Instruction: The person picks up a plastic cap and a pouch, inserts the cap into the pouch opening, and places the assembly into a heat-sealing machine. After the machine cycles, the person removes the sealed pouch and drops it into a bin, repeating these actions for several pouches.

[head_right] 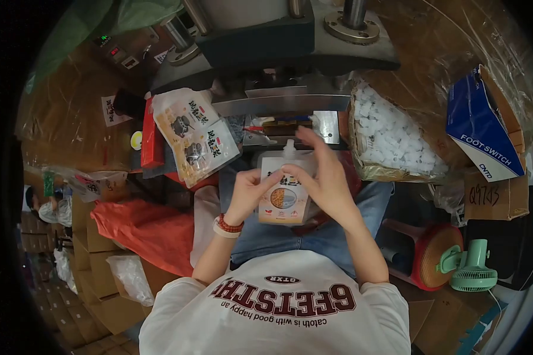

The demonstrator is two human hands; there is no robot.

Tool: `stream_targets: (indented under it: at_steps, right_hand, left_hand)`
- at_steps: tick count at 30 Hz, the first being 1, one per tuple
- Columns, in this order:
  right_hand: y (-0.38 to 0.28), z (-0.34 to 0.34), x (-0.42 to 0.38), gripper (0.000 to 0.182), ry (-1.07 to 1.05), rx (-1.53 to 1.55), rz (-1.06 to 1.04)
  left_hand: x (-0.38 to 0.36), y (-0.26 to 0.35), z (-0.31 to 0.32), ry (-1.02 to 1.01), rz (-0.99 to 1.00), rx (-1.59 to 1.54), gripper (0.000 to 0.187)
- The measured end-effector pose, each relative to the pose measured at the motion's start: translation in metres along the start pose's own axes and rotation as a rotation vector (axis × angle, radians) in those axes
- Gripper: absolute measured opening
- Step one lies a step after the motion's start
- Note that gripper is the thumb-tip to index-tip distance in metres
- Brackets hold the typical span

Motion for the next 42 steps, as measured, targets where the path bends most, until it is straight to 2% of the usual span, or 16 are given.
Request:
stream_targets:
  at_steps: [2,6,8,13,15,16,18,19,22,24,25,29,31,34,37,42]
  right_hand:
    - [0.021,-0.031,-0.003,0.045,0.232,0.038,0.231]
    - [0.045,-0.084,0.000,0.042,0.316,-0.127,0.357]
    - [0.060,-0.081,0.007,0.035,0.307,-0.825,0.209]
    - [0.095,-0.063,0.013,0.022,0.190,-0.936,0.214]
    - [0.094,-0.063,0.013,0.018,0.179,-0.925,0.204]
    - [0.093,-0.064,0.014,0.019,0.147,-0.956,0.183]
    - [0.091,-0.062,0.013,0.019,0.123,-0.988,0.159]
    - [0.089,-0.063,0.013,0.020,0.181,-0.996,0.118]
    - [0.088,-0.065,0.010,0.020,0.287,-0.982,0.078]
    - [0.087,-0.067,0.014,0.021,0.339,-0.956,0.091]
    - [0.087,-0.068,0.013,0.021,0.347,-0.917,0.091]
    - [0.093,-0.070,0.007,0.021,0.427,-0.810,0.044]
    - [0.089,-0.070,0.007,0.020,0.447,-0.782,0.058]
    - [0.089,-0.071,0.002,0.020,0.475,-0.746,0.075]
    - [0.088,-0.078,0.004,0.022,0.568,-0.679,0.057]
    - [0.064,-0.077,-0.009,0.025,0.622,-0.495,0.077]
  left_hand:
    - [0.017,-0.015,0.003,0.020,-0.040,-0.165,0.026]
    - [0.046,-0.005,0.006,0.082,-0.113,-0.480,0.024]
    - [0.058,-0.002,0.003,0.082,-0.122,-0.561,0.021]
    - [0.062,-0.002,-0.008,0.124,-0.066,-0.506,0.024]
    - [0.053,0.009,-0.021,0.127,-0.106,-0.109,0.031]
    - [0.045,0.018,-0.036,0.213,-0.008,0.041,0.044]
    - [0.002,0.077,-0.047,0.404,0.637,0.957,0.066]
    - [-0.011,0.086,-0.049,0.464,0.587,1.307,0.082]
    - [-0.025,0.045,-0.084,0.333,0.557,1.483,0.061]
    - [-0.038,0.040,-0.119,0.222,0.502,1.271,0.043]
    - [-0.050,0.071,-0.116,0.356,0.418,1.173,0.041]
    - [-0.102,0.177,-0.115,0.729,1.228,1.082,0.041]
    - [-0.101,0.188,-0.105,0.829,1.421,1.198,0.044]
    - [-0.005,0.102,-0.130,0.536,0.711,1.294,0.040]
    - [-0.016,0.047,-0.095,0.516,0.764,1.497,0.046]
    - [-0.036,0.027,-0.113,0.443,0.673,1.132,0.039]
Point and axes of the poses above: each hand's wrist, its own x-axis towards the middle knuckle, its own z-axis out of the palm, y = z × x, the point moved 7 cm from there along x, towards the middle knuckle, and after that the axes turned 14 degrees about -x, right-handed, at the moved point
